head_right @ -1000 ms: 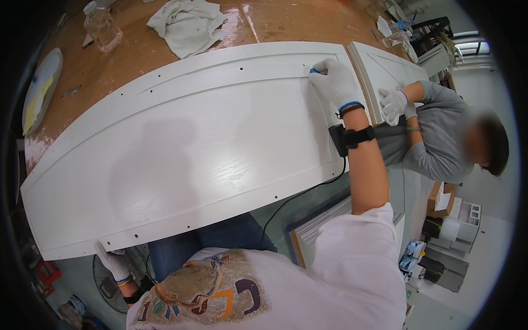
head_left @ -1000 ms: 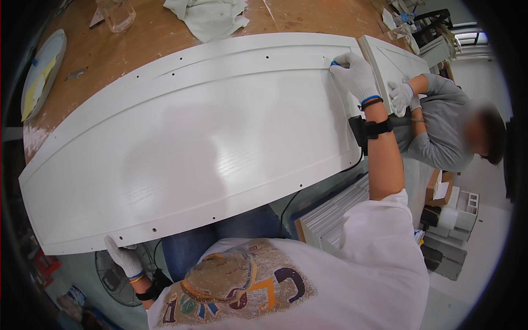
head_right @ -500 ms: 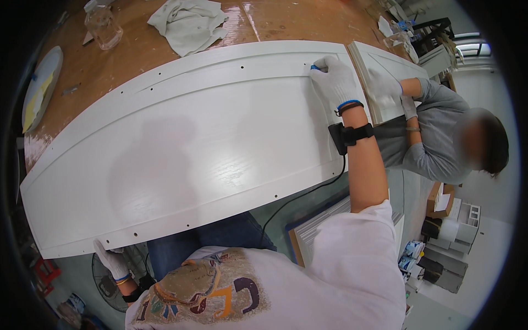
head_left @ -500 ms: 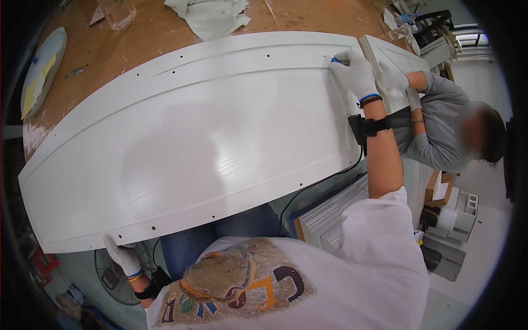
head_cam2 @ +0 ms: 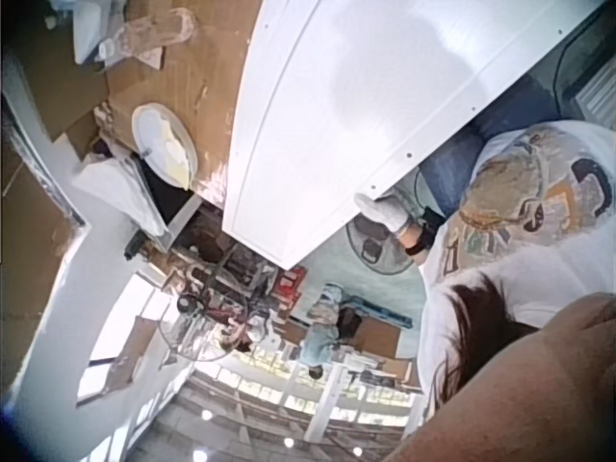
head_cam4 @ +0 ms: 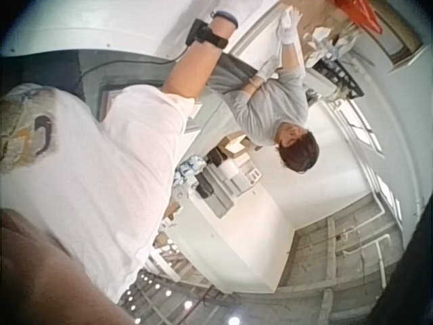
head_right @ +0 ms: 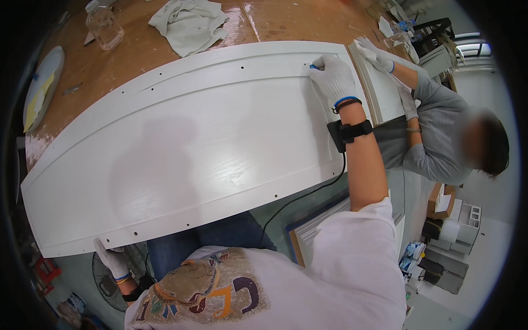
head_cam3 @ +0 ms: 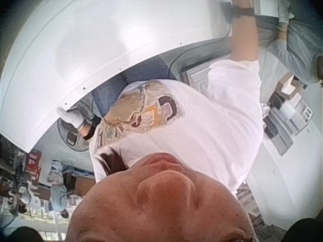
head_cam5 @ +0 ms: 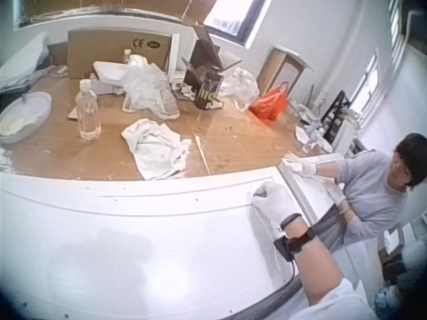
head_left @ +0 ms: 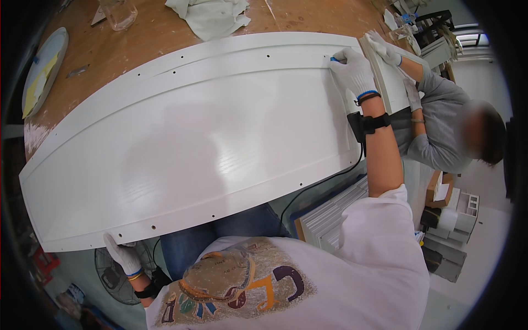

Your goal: The recorder uses a blue wax or marking block to highlight or fill recessed lines on a white wooden cabinet door, then wipes the surface with a cloth.

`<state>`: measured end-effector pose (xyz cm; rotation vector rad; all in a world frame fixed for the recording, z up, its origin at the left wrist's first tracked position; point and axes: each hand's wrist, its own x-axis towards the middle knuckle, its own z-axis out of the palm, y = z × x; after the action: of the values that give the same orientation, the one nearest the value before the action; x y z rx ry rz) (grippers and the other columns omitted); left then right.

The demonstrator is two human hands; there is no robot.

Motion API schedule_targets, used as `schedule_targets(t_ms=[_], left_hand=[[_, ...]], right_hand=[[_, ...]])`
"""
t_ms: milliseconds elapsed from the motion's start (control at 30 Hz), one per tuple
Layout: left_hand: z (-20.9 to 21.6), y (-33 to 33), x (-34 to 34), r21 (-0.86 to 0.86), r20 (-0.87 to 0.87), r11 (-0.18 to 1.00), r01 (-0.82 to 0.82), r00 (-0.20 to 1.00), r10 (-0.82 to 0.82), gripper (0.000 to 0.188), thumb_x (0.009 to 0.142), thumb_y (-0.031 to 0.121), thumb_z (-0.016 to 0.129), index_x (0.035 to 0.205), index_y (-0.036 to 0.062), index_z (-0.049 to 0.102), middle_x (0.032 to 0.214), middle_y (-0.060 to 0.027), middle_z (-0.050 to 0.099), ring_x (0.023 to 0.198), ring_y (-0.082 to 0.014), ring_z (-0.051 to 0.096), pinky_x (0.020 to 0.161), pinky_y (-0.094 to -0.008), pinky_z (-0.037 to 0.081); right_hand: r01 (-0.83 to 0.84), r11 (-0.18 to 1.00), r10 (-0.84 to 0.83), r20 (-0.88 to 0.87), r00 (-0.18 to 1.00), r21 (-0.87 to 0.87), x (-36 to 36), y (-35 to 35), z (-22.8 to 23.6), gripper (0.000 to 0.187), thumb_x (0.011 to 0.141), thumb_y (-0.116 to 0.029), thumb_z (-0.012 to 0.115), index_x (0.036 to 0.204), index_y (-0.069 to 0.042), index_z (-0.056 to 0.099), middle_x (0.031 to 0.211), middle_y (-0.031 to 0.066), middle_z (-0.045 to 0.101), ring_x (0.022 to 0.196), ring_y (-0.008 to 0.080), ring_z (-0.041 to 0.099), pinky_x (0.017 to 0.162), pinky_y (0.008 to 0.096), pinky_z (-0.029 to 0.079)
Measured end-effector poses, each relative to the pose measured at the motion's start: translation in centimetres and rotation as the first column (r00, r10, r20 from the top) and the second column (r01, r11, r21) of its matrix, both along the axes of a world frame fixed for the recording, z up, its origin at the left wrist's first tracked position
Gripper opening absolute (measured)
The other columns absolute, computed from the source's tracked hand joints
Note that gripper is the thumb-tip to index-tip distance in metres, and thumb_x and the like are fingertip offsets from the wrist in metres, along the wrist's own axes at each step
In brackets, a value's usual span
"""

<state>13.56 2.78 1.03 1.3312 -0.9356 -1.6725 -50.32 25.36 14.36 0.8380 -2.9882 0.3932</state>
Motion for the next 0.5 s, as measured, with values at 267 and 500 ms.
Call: schedule_targets(t_ms=[267, 500], left_hand=[[-0.5, -0.2, 0.6, -0.009, 0.005, 1.0, 0.023, 1.0, -0.023, 0.029, 0.1, 0.038, 0.041, 0.104, 0.0109, 0.049, 0.066, 0.0018, 0.046, 0.046, -0.0066, 0.036, 0.041, -0.0206, 0.027], [0.9, 0.1, -1.7, 0.028, 0.064, 0.992, -0.12, 0.991, 0.118, 0.028, 0.1, 0.038, 0.042, 0.1, 0.0107, 0.049, 0.062, 0.0024, 0.044, 0.045, -0.0067, 0.035, 0.041, -0.0211, 0.027]], right_hand=[[0.017, 1.0, -0.018, -0.028, 0.999, -0.007, 0.4, 0.1, 0.5, 0.025, 0.074, -0.025, 0.067, 0.089, -0.005, 0.068, 0.083, 0.0136, 0.068, 0.08, 0.0248, 0.066, 0.075, 0.0325, 0.051], [-0.032, 0.986, 0.06, 0.17, 0.984, -0.161, -0.1, 2.1, 0.9, 0.03, 0.077, -0.018, 0.07, 0.099, 0.002, 0.066, 0.088, 0.0077, 0.069, 0.078, 0.0136, 0.063, 0.072, 0.0265, 0.05]])
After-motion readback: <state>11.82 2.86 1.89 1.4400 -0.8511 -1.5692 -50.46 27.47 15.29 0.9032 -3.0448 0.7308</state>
